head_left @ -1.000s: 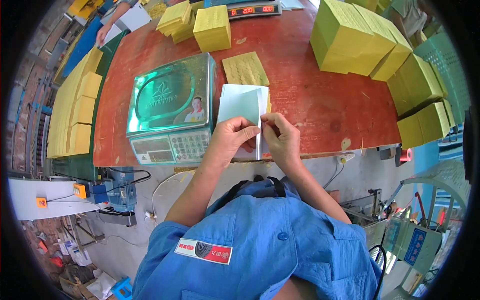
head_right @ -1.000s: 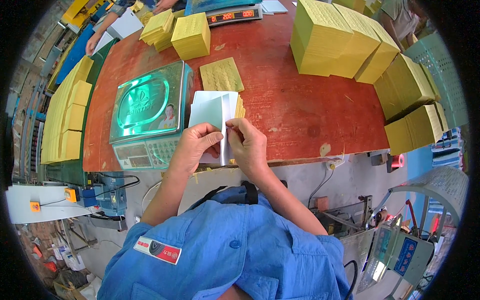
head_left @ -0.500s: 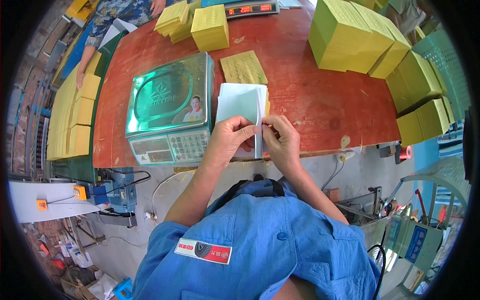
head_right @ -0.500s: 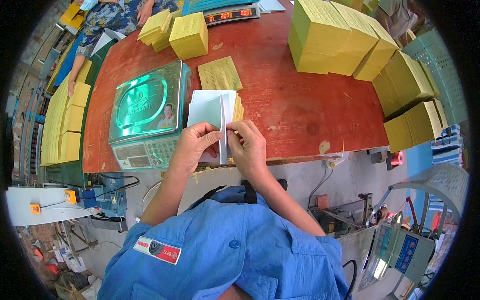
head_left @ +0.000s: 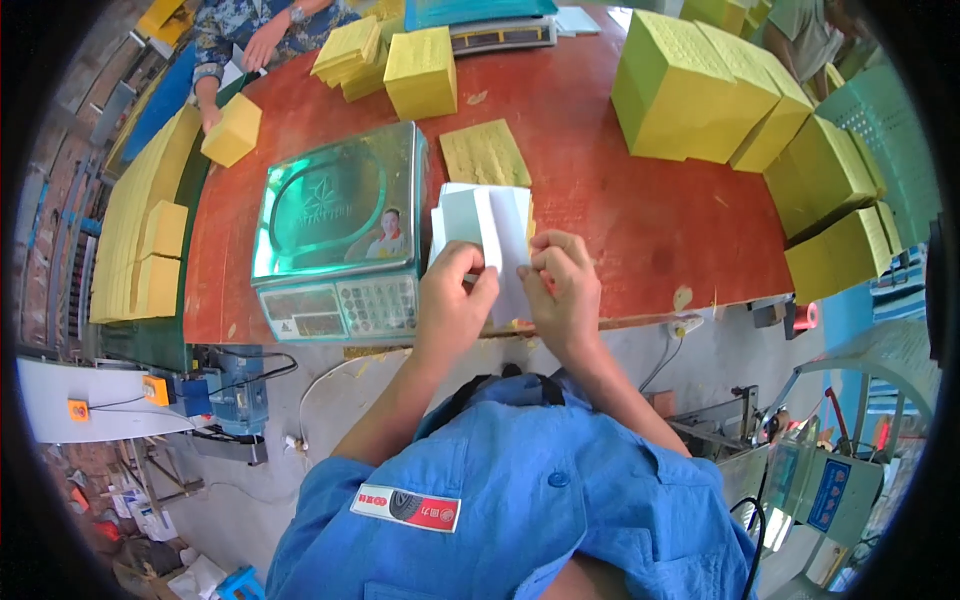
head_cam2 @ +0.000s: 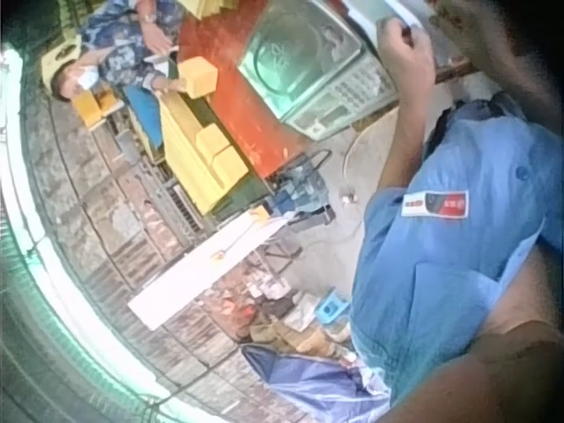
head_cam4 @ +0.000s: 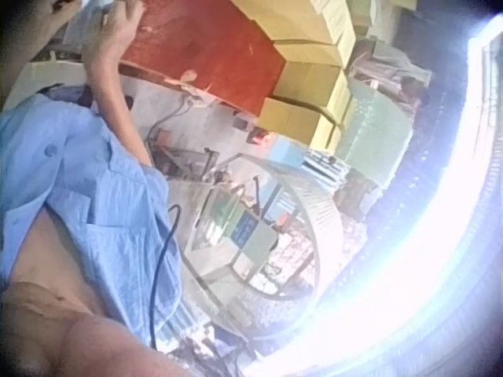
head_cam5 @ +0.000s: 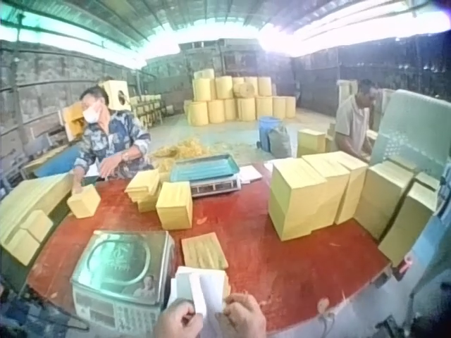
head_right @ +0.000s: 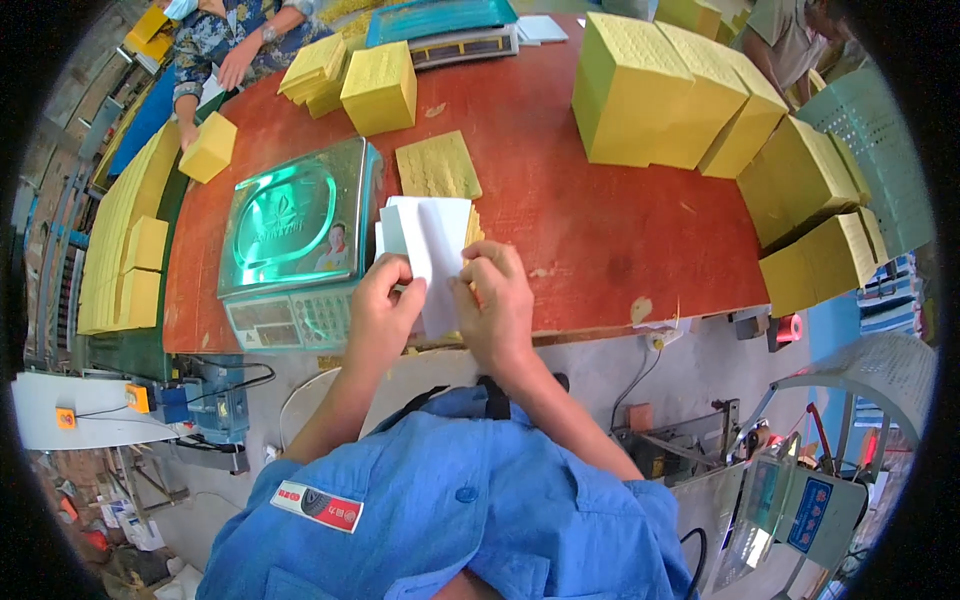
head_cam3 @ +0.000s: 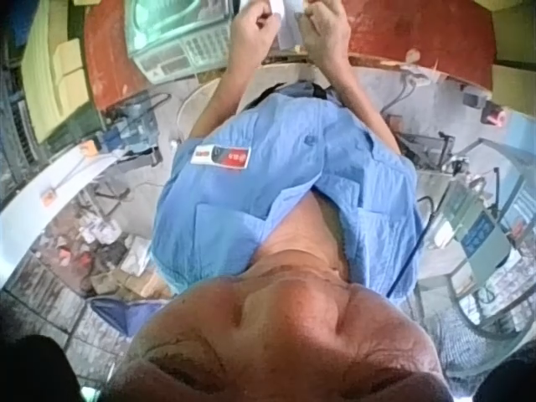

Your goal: The recorder prepares, stacks, and uses a machine to strap bundles of yellow paper products in a factory setting.

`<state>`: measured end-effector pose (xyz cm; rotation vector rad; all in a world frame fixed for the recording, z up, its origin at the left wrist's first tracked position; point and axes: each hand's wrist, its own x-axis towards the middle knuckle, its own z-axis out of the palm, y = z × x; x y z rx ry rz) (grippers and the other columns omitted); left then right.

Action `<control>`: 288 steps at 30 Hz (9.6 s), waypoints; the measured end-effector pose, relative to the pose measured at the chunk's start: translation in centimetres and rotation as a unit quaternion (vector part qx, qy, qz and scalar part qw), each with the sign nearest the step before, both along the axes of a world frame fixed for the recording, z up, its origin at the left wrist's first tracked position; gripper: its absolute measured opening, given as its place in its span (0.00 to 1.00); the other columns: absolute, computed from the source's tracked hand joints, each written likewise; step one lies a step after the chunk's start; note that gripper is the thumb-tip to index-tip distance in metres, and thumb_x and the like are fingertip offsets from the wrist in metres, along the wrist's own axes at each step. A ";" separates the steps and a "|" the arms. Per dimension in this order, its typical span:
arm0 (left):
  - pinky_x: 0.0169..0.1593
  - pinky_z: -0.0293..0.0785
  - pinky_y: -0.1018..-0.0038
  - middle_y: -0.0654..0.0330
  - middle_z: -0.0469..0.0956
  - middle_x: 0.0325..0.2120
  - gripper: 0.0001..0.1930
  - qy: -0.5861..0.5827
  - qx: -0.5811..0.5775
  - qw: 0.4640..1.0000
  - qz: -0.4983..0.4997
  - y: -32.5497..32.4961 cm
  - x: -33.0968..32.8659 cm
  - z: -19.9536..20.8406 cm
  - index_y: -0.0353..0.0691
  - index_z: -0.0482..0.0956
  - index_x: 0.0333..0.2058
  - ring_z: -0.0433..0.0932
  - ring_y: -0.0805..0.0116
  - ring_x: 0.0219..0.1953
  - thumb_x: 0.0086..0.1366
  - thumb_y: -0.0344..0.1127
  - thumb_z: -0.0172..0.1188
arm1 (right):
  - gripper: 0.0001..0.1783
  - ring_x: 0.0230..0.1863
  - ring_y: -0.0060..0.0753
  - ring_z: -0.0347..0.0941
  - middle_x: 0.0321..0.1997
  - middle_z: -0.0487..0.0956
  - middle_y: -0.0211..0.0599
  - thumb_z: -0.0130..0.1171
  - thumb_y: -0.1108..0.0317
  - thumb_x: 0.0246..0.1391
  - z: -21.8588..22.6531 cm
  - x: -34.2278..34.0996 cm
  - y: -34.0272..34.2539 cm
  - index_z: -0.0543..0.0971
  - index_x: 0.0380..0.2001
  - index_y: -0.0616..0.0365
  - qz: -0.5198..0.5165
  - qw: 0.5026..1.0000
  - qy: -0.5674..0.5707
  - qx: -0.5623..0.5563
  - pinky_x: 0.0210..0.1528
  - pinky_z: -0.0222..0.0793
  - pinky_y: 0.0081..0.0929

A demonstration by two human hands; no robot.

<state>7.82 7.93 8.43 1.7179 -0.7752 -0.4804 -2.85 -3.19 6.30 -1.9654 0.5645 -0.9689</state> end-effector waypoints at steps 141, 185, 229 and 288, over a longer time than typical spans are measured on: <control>0.63 0.63 0.68 0.55 0.66 0.60 0.28 0.115 0.033 0.919 -0.375 -17.3 0.5 2.3 0.35 0.61 0.64 0.67 0.64 0.61 0.73 0.47 0.41 | 0.27 0.48 0.16 0.70 0.47 0.77 0.26 0.63 0.72 0.56 -7.2 -14.2 -3.8 0.71 0.60 0.52 -0.206 0.861 -0.249 0.393 0.51 0.68 0.21; 0.52 0.75 0.70 0.57 0.76 0.49 0.23 0.388 0.220 0.712 -0.543 -5.3 -61.7 -19.6 0.36 0.70 0.57 0.76 0.64 0.51 0.74 0.49 0.44 | 0.27 0.58 0.31 0.70 0.59 0.73 0.44 0.54 0.66 0.62 -11.1 -79.6 28.1 0.66 0.63 0.62 -0.439 0.727 -0.351 0.394 0.59 0.66 0.31; 0.56 0.67 0.69 0.57 0.70 0.55 0.35 0.214 0.356 0.640 -0.646 -7.6 -62.6 -13.6 0.36 0.63 0.62 0.70 0.65 0.56 0.68 0.59 0.52 | 0.14 0.41 0.21 0.75 0.41 0.82 0.32 0.53 0.70 0.63 -13.6 -79.1 22.2 0.80 0.47 0.65 -0.604 0.634 -0.285 0.389 0.45 0.71 0.20; 0.64 0.60 0.58 0.49 0.64 0.60 0.37 -0.056 0.009 0.690 -0.722 -4.4 -75.4 -16.5 0.36 0.66 0.59 0.63 0.47 0.62 0.51 0.33 0.73 | 0.44 0.74 0.45 0.51 0.70 0.62 0.44 0.59 0.43 0.51 -5.4 -82.4 19.9 0.63 0.64 0.61 -0.604 0.674 0.425 0.000 0.73 0.40 0.50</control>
